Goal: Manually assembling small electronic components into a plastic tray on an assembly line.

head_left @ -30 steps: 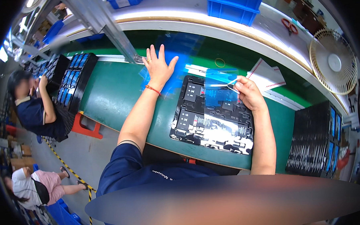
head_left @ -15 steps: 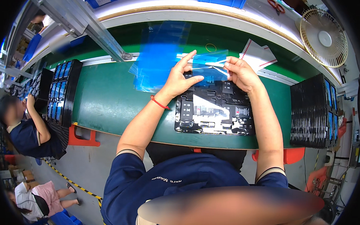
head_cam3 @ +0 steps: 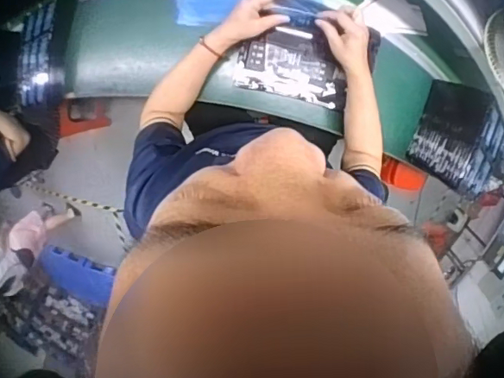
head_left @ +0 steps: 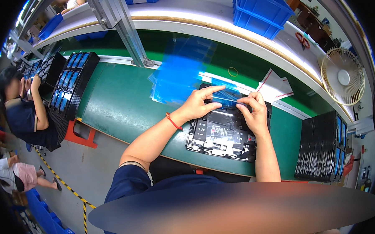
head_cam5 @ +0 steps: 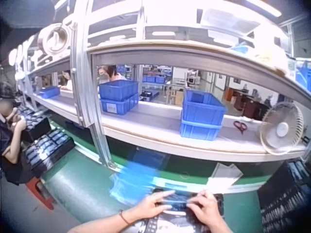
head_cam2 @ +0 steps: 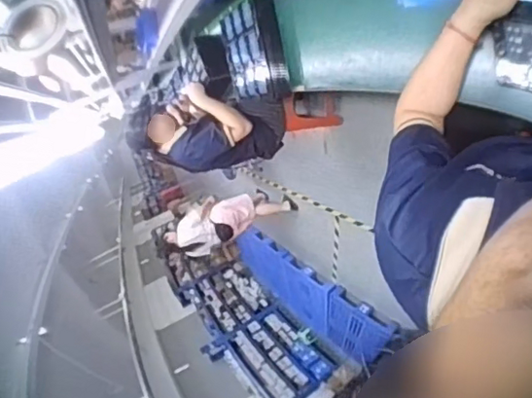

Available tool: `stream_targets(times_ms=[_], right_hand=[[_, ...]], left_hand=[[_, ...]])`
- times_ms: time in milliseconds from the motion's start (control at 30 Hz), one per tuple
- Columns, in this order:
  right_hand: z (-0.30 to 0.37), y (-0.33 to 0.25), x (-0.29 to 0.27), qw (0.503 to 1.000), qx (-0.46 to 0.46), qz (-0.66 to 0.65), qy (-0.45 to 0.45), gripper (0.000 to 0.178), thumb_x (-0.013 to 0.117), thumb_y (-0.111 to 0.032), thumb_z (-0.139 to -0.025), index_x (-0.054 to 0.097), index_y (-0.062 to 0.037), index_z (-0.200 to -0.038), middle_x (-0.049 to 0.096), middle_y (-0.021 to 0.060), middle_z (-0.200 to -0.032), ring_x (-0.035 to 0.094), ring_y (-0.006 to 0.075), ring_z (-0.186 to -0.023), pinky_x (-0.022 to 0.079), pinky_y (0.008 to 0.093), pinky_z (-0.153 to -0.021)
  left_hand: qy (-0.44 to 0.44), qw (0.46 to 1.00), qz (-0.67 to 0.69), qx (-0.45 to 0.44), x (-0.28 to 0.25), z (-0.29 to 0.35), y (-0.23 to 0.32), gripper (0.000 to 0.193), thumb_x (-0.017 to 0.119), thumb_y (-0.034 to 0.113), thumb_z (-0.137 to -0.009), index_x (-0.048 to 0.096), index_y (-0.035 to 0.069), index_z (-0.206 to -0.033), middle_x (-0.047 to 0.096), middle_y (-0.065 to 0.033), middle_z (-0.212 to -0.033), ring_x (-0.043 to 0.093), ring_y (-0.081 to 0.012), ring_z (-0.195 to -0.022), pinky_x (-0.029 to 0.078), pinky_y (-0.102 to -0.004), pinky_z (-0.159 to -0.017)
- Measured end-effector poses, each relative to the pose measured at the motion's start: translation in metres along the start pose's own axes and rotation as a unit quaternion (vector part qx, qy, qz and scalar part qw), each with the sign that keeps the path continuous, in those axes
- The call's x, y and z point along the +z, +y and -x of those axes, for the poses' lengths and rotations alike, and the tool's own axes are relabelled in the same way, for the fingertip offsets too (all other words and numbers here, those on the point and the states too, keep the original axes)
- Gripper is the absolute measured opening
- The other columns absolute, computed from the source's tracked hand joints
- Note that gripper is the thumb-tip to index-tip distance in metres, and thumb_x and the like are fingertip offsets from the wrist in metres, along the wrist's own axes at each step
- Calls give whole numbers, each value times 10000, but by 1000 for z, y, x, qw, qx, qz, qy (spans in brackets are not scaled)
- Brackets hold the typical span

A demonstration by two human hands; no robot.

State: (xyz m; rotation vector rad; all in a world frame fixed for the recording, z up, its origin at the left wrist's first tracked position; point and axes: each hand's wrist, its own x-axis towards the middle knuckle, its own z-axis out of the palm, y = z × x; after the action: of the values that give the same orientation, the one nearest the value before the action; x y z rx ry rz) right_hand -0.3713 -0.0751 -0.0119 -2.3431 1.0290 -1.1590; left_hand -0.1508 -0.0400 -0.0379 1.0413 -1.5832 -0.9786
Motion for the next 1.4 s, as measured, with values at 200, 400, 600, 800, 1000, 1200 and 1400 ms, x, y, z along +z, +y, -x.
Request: stream_targets(times_ms=[200, 400, 600, 800, 1000, 1200, 1400], right_hand=[[4, -4, -3, 995, 39, -94, -23, 151, 716, -17, -686, 662, -24, -827, 629, 72, -759, 597, 160, -707, 468, 264, -645], [6, -7, -5, 995, 57, -79, 5, 139, 719, -20, -698, 653, -14, -819, 649, 82, -764, 608, 158, -683, 479, 254, -628], [2, -13, -19, 997, 9, -76, -6, 107, 698, 4, -700, 617, -14, -767, 600, 99, -924, 588, 199, -859, 465, 300, -747], [10, 21, -66, 884, 209, -417, 28, 52, 586, -41, -831, 538, -25, -823, 580, 82, -840, 557, 107, -668, 474, 214, -588], [20, 71, -63, 847, 395, -353, -28, 89, 635, -52, -812, 559, -5, -807, 559, 42, -627, 443, 51, -394, 334, 184, -324], [12, 74, -70, 855, 434, -280, -57, 88, 648, -31, -796, 571, -1, -767, 558, 42, -592, 403, 32, -359, 291, 177, -292], [11, 71, -65, 860, 437, -252, -78, 65, 640, -24, -785, 595, 17, -763, 564, 57, -592, 396, 36, -345, 285, 184, -290]], left_hand=[[-23, 995, -39, 91, 0, -3, -13, 302, 692, 134, -770, 634, 66, -1059, 661, -109, -897, 622, -143, -781, 491, -273, -670], [17, 997, -37, 61, 6, -4, -15, 188, 723, 193, -750, 670, 13, -732, 625, -109, -625, 571, -156, -511, 423, -270, -472], [54, 966, -188, 168, -10, -7, -3, 261, 775, 266, -666, 662, 31, -660, 619, -111, -599, 598, -203, -509, 442, -281, -473], [34, 999, -23, 32, -51, 1, -1, 233, 652, 217, -811, 675, -4, -881, 673, -94, -872, 643, -173, -756, 504, -294, -633], [13, 971, 193, -140, -42, 1, 15, 308, 592, 13, -830, 547, -3, -1133, 606, -108, -1048, 646, -168, -797, 521, -212, -565], [-19, 960, 210, -185, -36, -1, 7, 406, 539, -57, -814, 473, -9, -1212, 555, -135, -1118, 644, -171, -742, 498, -192, -475], [-9, 960, 198, -196, -31, -2, 10, 445, 578, -29, -812, 446, -27, -1237, 518, -150, -1140, 643, -164, -701, 517, -187, -480]])
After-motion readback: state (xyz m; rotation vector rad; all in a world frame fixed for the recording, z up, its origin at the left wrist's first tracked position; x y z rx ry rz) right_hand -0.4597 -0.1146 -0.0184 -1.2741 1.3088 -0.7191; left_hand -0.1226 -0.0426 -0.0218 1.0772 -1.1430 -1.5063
